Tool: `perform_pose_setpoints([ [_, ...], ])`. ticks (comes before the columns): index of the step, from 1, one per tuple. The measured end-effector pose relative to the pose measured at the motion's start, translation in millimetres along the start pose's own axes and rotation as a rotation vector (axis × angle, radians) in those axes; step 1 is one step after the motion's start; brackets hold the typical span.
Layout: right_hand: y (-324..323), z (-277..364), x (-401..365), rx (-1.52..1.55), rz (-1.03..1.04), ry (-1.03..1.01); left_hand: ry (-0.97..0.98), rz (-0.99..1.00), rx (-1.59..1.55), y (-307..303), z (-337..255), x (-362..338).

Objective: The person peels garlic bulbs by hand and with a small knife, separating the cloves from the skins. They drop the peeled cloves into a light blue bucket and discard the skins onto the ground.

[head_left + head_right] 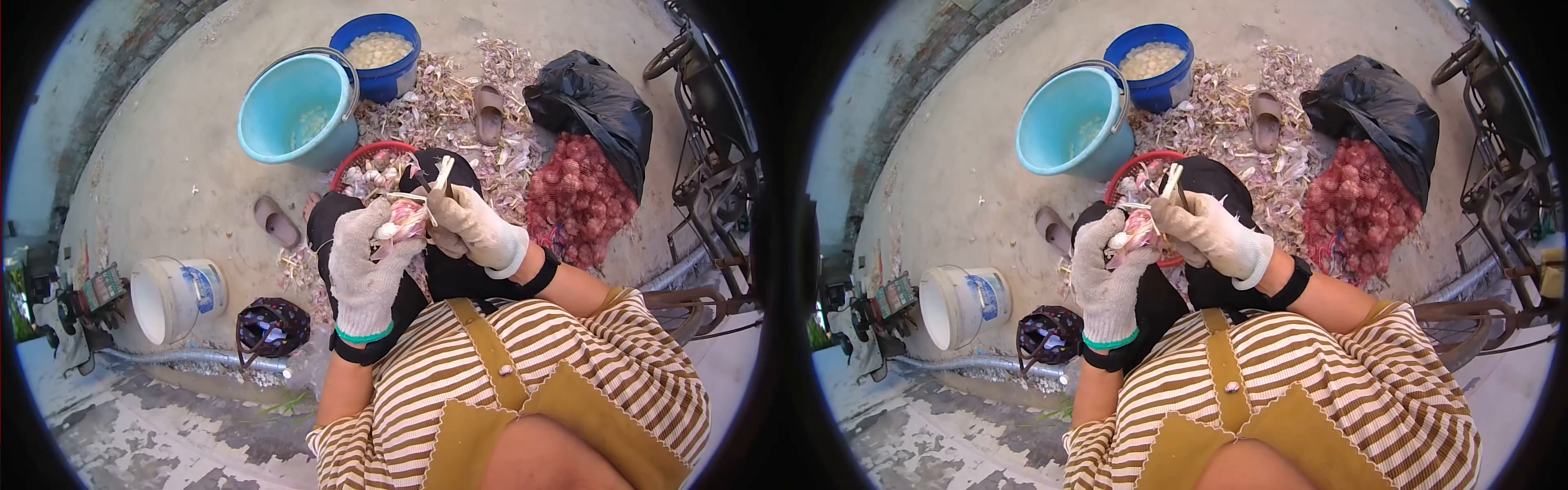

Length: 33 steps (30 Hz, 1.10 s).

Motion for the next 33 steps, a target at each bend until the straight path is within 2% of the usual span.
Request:
perform_pose_setpoints([
  [3, 11.1, 0.9, -5.2, -0.05, 0.009, -0.039, 0.033, 0.016, -0.033, -5.7, -6.3, -2.6],
  [5, 14.4, 2.6, -8.1, -0.11, -0.046, -0.021, -0.047, 0.062, -0.2, -6.0, 0.6, -9.2],
  [7, 14.3, 3.5, -10.5, -0.128, -0.07, -0.027, -0.063, 0.076, -0.194, -7.5, -5.9, -11.7],
  [9, 15.5, 4.3, -14.1, -0.175, -0.127, -0.011, -0.003, 0.097, -0.025, -8.3, -10.7, -15.5],
  [10, 15.8, 4.1, -13.8, -0.312, -0.125, -0.092, -0.001, 0.096, -0.023, -7.1, -12.1, -18.3],
  [13, 15.0, -4.2, -10.9, -0.426, -0.088, -0.174, -0.28, 0.05, -0.28, 0.5, -13.4, -26.1],
  [14, 14.7, -2.0, -17.5, -0.31, -0.133, -0.049, -0.304, 0.065, -0.289, 1.3, -13.9, -27.6],
  [15, 16.3, -3.5, -19.5, -0.31, -0.13, -0.048, -0.304, 0.062, -0.288, 3.2, -14.5, -28.5],
  [17, 19.1, -5.8, -23.5, 0.039, -0.004, -0.121, -0.386, -0.002, -0.414, 10.1, -13.9, -27.4],
  [19, 12.0, -4.0, -22.6, -0.012, -0.023, -0.119, -0.387, -0.014, -0.476, 13.8, -12.3, -25.0],
  [21, 5.0, -5.2, -17.5, -0.002, 0.005, -0.057, -0.47, -0.048, -0.665, 13.9, -16.6, -22.4],
  [23, 11.6, 0.7, -18.1, 0.012, -0.003, -0.082, -0.488, -0.06, -0.687, 13.5, -23.4, -22.0],
  [25, 20.9, 2.8, -13.4, -0.06, -0.099, -0.123, -0.422, 0.106, -0.395, 15.0, -27.0, -25.8],
  [26, 17.2, -10.6, -2.1, -0.069, -0.119, -0.239, -0.457, 0.135, -0.349, 12.2, -30.7, -26.9],
  [27, 17.2, -6.0, -5.5, -0.068, -0.12, -0.24, -0.457, 0.137, -0.348, 11.3, -25.6, -27.8],
  [29, 16.7, 6.7, -15.3, -0.101, -0.04, -0.007, -0.508, 0.121, -0.78, 10.8, -11.5, -28.6],
  [31, 0.3, -8.2, -13.4, -0.092, 0.034, -0.005, -0.493, 0.099, -0.846, 8.7, -20.3, -24.3],
  [33, -0.3, -18.7, -18.1, -0.039, 0.145, -0.06, -0.576, 0.042, -0.899, 10.6, -19.5, -22.8],
])
Point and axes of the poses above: each hand's wrist, its own x-axis towards the middle knuckle, its own y-axis out of the palm, z = x × y, the point moved 1 cm from there along x, towards the middle knuckle, and after that the axes turned 8 degrees about x, right-handed, at the moved point
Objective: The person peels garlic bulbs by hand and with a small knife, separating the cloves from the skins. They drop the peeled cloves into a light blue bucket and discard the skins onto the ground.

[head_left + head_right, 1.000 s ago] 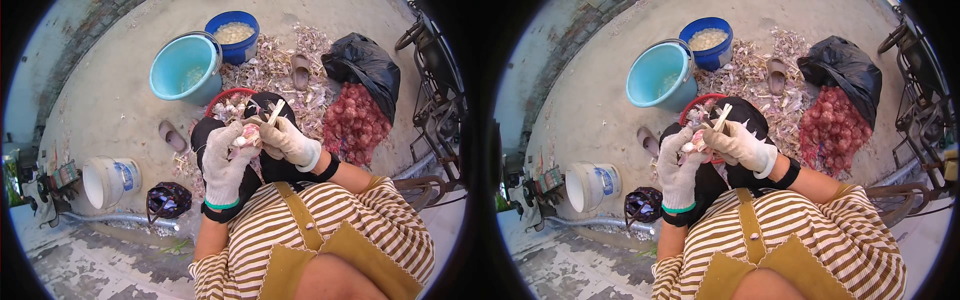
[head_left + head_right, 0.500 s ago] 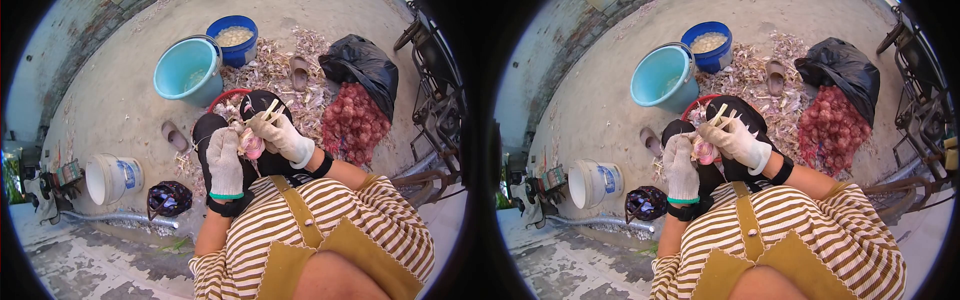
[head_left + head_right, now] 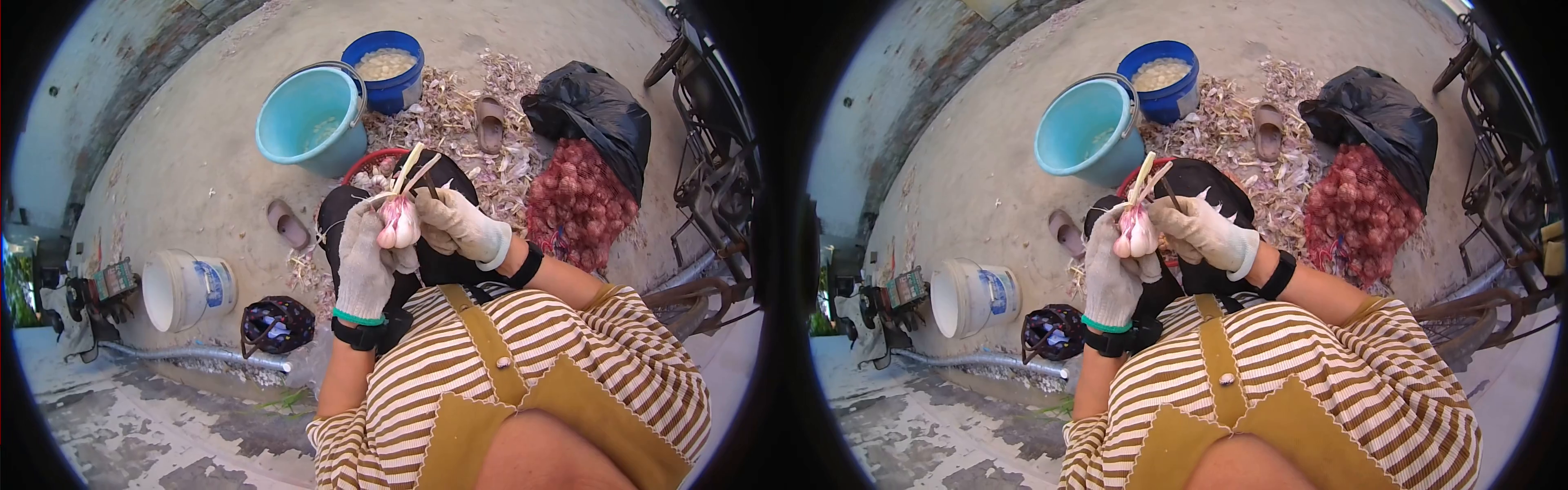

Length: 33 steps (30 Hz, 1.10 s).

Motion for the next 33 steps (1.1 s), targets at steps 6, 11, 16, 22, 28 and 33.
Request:
perform_pose_setpoints([
  [6, 7.9, 12.1, -5.3, 0.014, 0.095, 0.048, -0.054, 0.084, 0.182, 1.5, -1.9, 3.6],
  [11, 17.8, 13.4, -2.7, 0.021, -0.097, 0.022, 0.217, -0.255, 0.767, -3.1, 1.5, -3.6],
  [16, 35.4, 4.0, 4.3, -0.046, -0.365, -0.094, 0.739, -0.212, 1.17, 4.9, 8.8, -8.3],
  [22, 7.2, 14.1, 2.0, -0.251, -0.225, -0.002, 0.0, 0.033, 0.38, -3.5, -2.6, -13.5],
  [28, 0.0, 26.2, 0.3, -0.44, 0.029, 0.142, 0.32, 0.189, 0.544, -10.6, 9.2, -6.5],
  [33, -1.6, 14.4, 1.0, -0.341, -0.15, 0.109, 0.252, 0.034, 0.699, -3.1, 6.6, -9.3],
])
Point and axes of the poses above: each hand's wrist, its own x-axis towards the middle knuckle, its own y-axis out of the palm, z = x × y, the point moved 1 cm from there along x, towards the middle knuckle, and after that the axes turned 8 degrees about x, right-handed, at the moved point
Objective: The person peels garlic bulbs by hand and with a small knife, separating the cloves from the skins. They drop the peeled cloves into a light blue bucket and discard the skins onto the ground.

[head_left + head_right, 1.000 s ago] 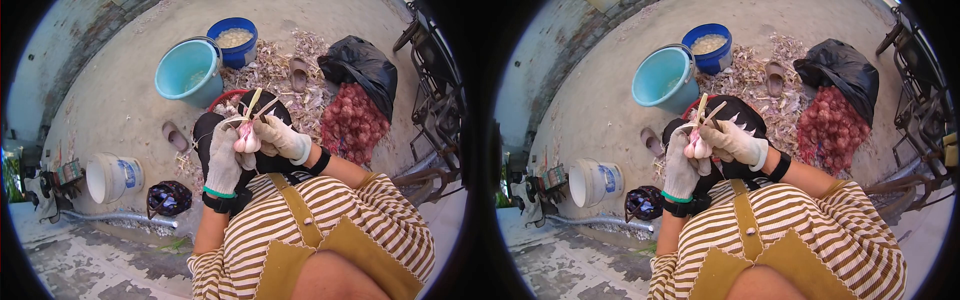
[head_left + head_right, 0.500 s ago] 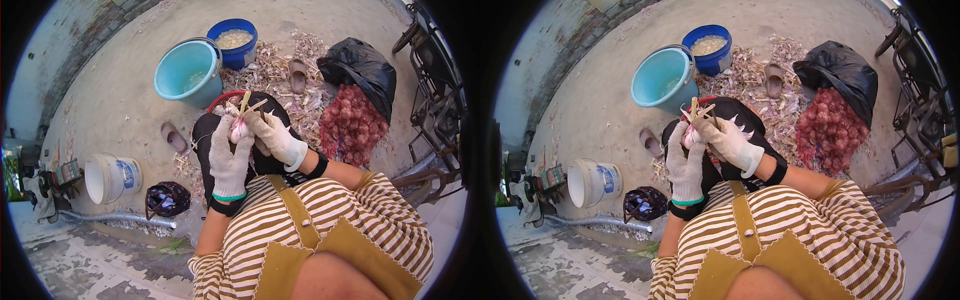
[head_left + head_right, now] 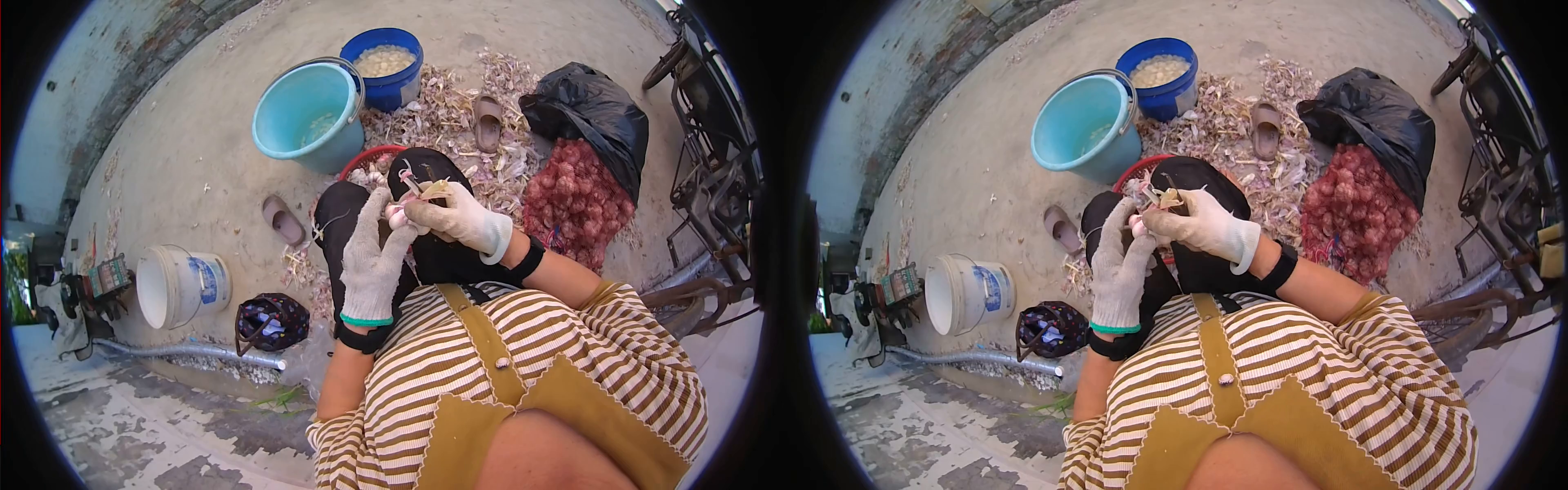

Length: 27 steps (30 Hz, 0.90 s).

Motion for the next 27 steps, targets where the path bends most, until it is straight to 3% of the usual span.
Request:
perform_pose_setpoints([
  [1, 2.7, -8.1, 4.1, -0.002, 0.002, 0.0, -0.044, -0.07, 0.072, 0.5, -3.0, 0.2],
  [3, 10.0, -19.5, 8.6, 0.055, -0.111, -0.274, -0.04, -0.056, 0.014, 0.6, -7.6, -0.8],
  [4, 11.1, -17.3, 4.6, -0.034, -0.164, -0.304, -0.037, -0.037, -0.048, 1.7, -10.2, -1.5],
  [7, 8.0, -20.6, -0.4, -0.191, -0.061, -0.413, -0.076, 0.007, -0.144, -0.8, -12.0, -2.9],
  [9, 9.0, -15.0, -5.4, -0.188, -0.038, -0.384, -0.134, 0.015, -0.143, 0.1, 4.8, -1.9],
  [11, 9.4, -5.1, -11.5, -0.457, -0.016, -0.36, -0.067, -0.002, -0.111, 1.1, 13.8, -3.1],
  [16, 10.7, -4.7, -12.7, -0.48, -0.026, -0.4, 0.015, -0.074, -0.095, 5.5, 16.1, -0.9],
  [19, 12.8, 0.6, -15.8, -0.486, -0.033, -0.423, -0.088, -0.049, -0.146, 6.3, 5.5, -3.6],
  [21, 12.0, -1.7, -14.0, -0.478, -0.026, -0.451, -0.045, -0.072, -0.123, 7.9, 6.9, -1.0],
  [23, 8.6, -11.3, -7.6, -0.32, -0.027, -0.434, -0.001, -0.098, -0.099, 7.0, 4.4, -0.4],
  [25, 9.3, -14.6, -4.9, -0.2, -0.016, -0.467, -0.122, -0.039, -0.139, 3.8, -2.1, 0.3],
  [27, 8.4, -14.8, -4.3, 0.006, 0.016, -0.283, -0.191, -0.014, -0.32, 0.6, 2.0, 0.3],
])
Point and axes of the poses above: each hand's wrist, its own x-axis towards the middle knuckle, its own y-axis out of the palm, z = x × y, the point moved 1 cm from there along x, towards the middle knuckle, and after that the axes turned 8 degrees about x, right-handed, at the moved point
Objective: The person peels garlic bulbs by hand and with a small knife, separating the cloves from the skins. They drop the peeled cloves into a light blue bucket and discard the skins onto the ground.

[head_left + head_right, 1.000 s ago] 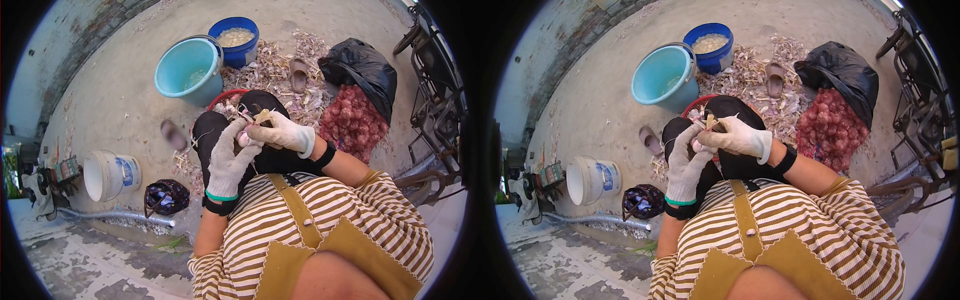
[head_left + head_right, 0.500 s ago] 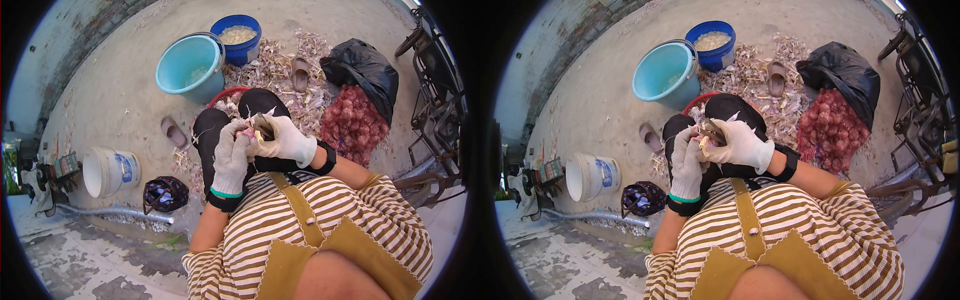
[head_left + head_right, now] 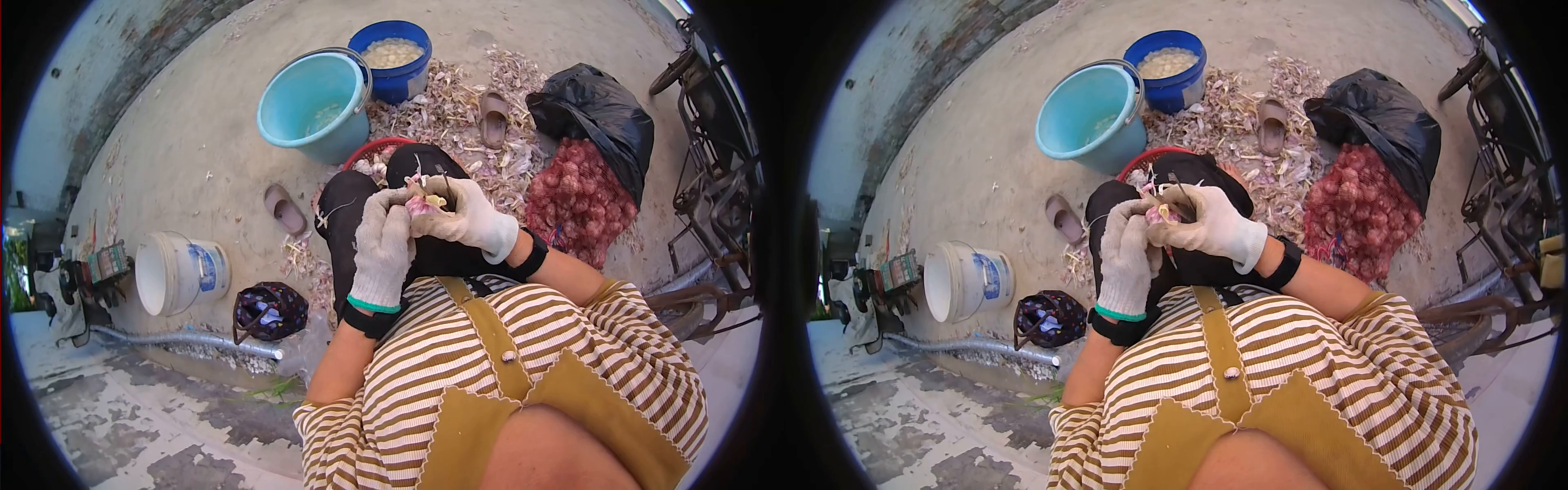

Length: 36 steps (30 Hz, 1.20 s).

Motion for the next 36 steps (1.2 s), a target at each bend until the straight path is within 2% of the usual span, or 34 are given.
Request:
perform_pose_setpoints([
  [1, -2.7, 4.8, 0.5, 0.079, 0.003, 0.049, -0.076, 0.035, -0.179, -0.2, 1.6, 0.2],
  [2, -7.5, 12.6, -2.9, 0.099, -0.046, 0.245, -0.078, 0.035, -0.18, 1.9, 1.6, 0.1],
  [4, -3.1, 11.8, -4.6, 0.117, -0.054, 0.09, -0.036, 0.001, -0.112, 5.4, -2.9, -0.2],
  [8, -2.1, 3.9, -0.3, 0.126, -0.102, 0.12, -0.144, 0.053, -0.233, 3.0, -6.2, 2.1],
  [10, -0.2, -1.3, 4.0, -0.11, -0.134, -0.054, -0.147, 0.058, -0.173, 3.3, -6.1, 2.9],
  [13, 1.9, 1.6, 5.4, -0.156, -0.094, -0.026, -0.152, 0.039, 0.022, 3.6, -5.9, 4.1],
  [15, 0.3, -2.0, 5.7, -0.208, -0.092, -0.011, -0.169, 0.032, -0.01, 2.4, -2.5, 5.8],
  [17, -3.4, -12.6, 10.7, 0.034, -0.089, -0.013, -0.183, 0.023, -0.043, -2.4, 3.5, 8.6],
  [18, -5.5, -9.4, 10.6, 0.033, -0.09, -0.013, -0.172, 0.039, -0.214, -5.8, 6.7, 10.4],
  [20, -10.2, -1.9, 8.3, 0.311, -0.062, 0.181, -0.173, 0.024, -0.499, -12.0, 9.9, 13.6],
  [23, -2.3, -4.6, 13.7, 0.247, -0.177, 0.14, -0.142, 0.006, -0.517, -15.6, 11.0, 10.4],
  [25, -0.5, -2.2, 13.4, 0.253, -0.199, 0.176, -0.121, -0.047, -0.027, -9.9, 6.2, 6.0],
  [26, 4.6, -0.2, 12.5, 0.252, -0.197, 0.178, 0.011, -0.093, 0.206, -2.8, 8.0, 6.3],
  [28, 14.3, 3.8, 12.0, 0.156, -0.307, 0.157, 0.109, -0.163, 0.332, 1.0, 15.2, 8.8],
  [33, 9.7, 2.3, 9.4, 0.077, -0.305, 0.18, 0.17, -0.105, 0.35, 4.1, 10.4, 9.3],
  [35, 6.8, -0.2, 9.8, -0.14, -0.334, 0.146, 0.166, -0.081, 0.366, 3.9, 3.4, 7.7],
  [36, 5.2, 0.0, 9.1, -0.14, -0.336, 0.148, 0.221, -0.062, 0.499, 3.8, 0.8, 6.4],
])
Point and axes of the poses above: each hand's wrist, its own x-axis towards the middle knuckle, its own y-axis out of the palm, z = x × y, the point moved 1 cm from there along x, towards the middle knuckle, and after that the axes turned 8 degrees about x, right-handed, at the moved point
